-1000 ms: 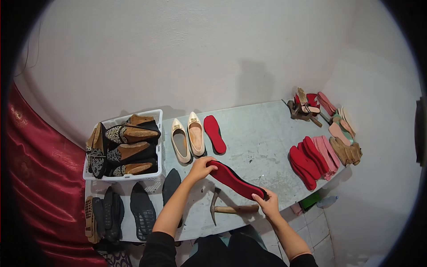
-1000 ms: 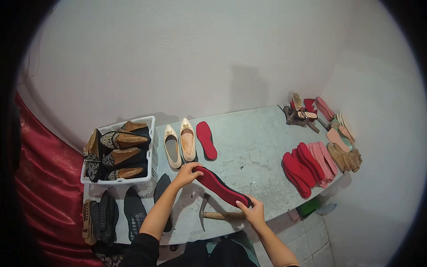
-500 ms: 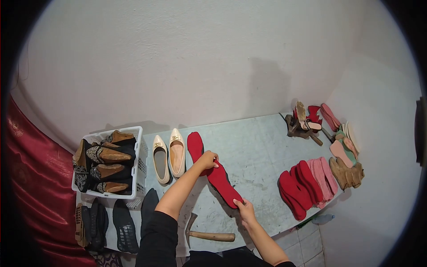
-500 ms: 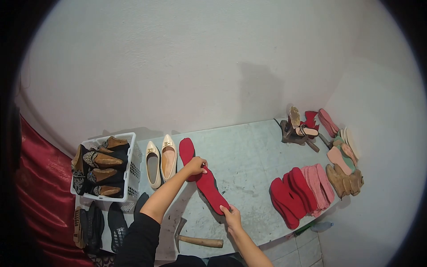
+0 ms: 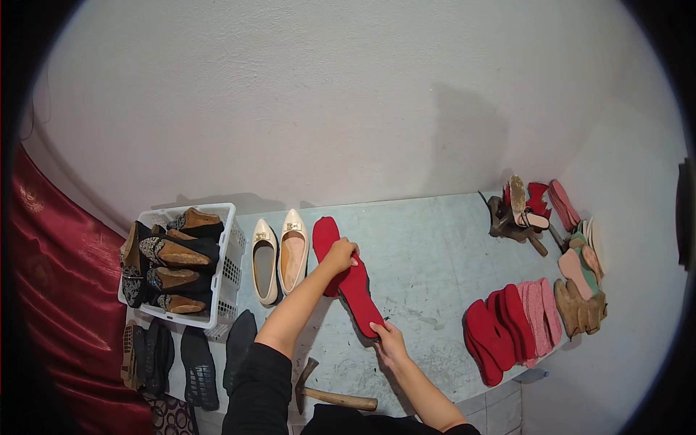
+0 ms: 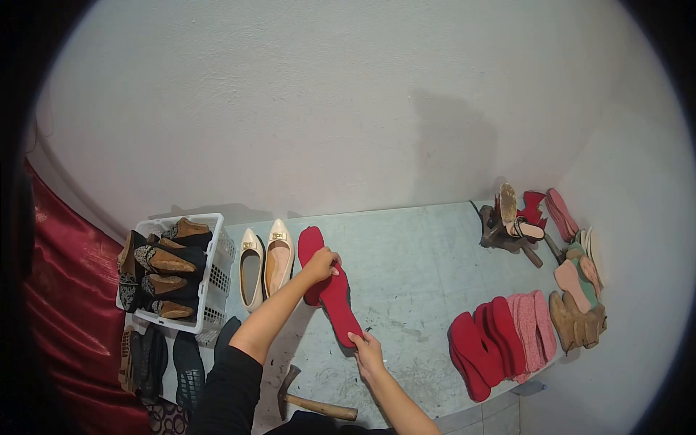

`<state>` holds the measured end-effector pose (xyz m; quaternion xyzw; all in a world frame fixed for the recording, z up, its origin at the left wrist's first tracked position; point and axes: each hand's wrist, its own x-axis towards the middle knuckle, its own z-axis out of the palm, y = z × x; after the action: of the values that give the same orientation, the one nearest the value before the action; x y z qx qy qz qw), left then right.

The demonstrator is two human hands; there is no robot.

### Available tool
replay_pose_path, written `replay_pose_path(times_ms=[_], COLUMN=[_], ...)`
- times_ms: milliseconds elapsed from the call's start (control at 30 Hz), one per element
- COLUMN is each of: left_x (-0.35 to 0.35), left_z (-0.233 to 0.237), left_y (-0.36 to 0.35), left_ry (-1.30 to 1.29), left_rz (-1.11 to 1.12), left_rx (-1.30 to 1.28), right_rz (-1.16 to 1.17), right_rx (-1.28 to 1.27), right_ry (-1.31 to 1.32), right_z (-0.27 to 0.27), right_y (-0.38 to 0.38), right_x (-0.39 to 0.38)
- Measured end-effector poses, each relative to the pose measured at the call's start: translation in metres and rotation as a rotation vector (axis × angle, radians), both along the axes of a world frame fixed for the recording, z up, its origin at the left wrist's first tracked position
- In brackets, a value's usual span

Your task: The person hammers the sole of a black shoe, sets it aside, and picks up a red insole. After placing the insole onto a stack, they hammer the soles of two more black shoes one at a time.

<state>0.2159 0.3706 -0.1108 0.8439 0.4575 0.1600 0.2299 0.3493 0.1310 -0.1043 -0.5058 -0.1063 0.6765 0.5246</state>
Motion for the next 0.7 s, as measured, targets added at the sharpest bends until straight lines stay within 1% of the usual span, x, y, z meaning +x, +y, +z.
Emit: replay_pose_path(times_ms=[33, 67, 100, 167, 233, 267, 300, 367, 467, 600, 667, 700], left_x=[-0.005, -0.011, -0.016, -0.023, -0.031, -0.034, -0.037, -0.043, -0.046, -0.048, -0.047, -0.048], left_z=[0.003, 0.005, 0.008, 0.016, 0.027, 0.028, 0.028, 0.027, 0.026, 0.017, 0.011, 0.01], left_y=[0.007, 0.014, 0.021, 0.033, 0.045, 0.051, 0.058, 0.072, 0.083, 0.091, 0.093, 0.094], left_ry=[0.027, 0.012, 0.014, -0.053, -0.006, 0.008, 0.023, 0.01, 0.009, 0.035, 0.021, 0.001], left_rz=[-0.006, -0.01, -0.008, 0.066, 0.055, 0.097, 0.137, 0.136, 0.135, 0.111, 0.118, 0.129], left_rx=[0.009, -0.001, -0.002, 0.009, 0.03, 0.045, 0.06, 0.04, 0.04, 0.066, 0.079, 0.066], right_rz=[0.004, 0.059, 0.061, 0.127, 0.161, 0.191, 0.194, 0.222, 0.174, 0.199, 0.188, 0.187], right_rx=[-0.002, -0.037, -0.038, -0.044, -0.038, -0.033, -0.035, 0.073, 0.092, 0.117, 0.151, 0.148], right_ry=[0.036, -0.013, -0.011, -0.011, -0.037, -0.063, -0.063, -0.115, -0.085, -0.116, -0.322, -0.324], right_z=[0.002, -0.001, 0.002, 0.008, 0.013, 0.014, 0.01, 0.0, -0.013, -0.033, -0.045, -0.047], right_y=[0.007, 0.014, 0.022, 0.039, 0.06, 0.068, 0.075, 0.09, 0.103, 0.114, 0.117, 0.117], right_x=[-0.004, -0.005, -0.008, -0.015, -0.023, -0.027, -0.031, -0.039, -0.049, -0.059, -0.063, -0.063])
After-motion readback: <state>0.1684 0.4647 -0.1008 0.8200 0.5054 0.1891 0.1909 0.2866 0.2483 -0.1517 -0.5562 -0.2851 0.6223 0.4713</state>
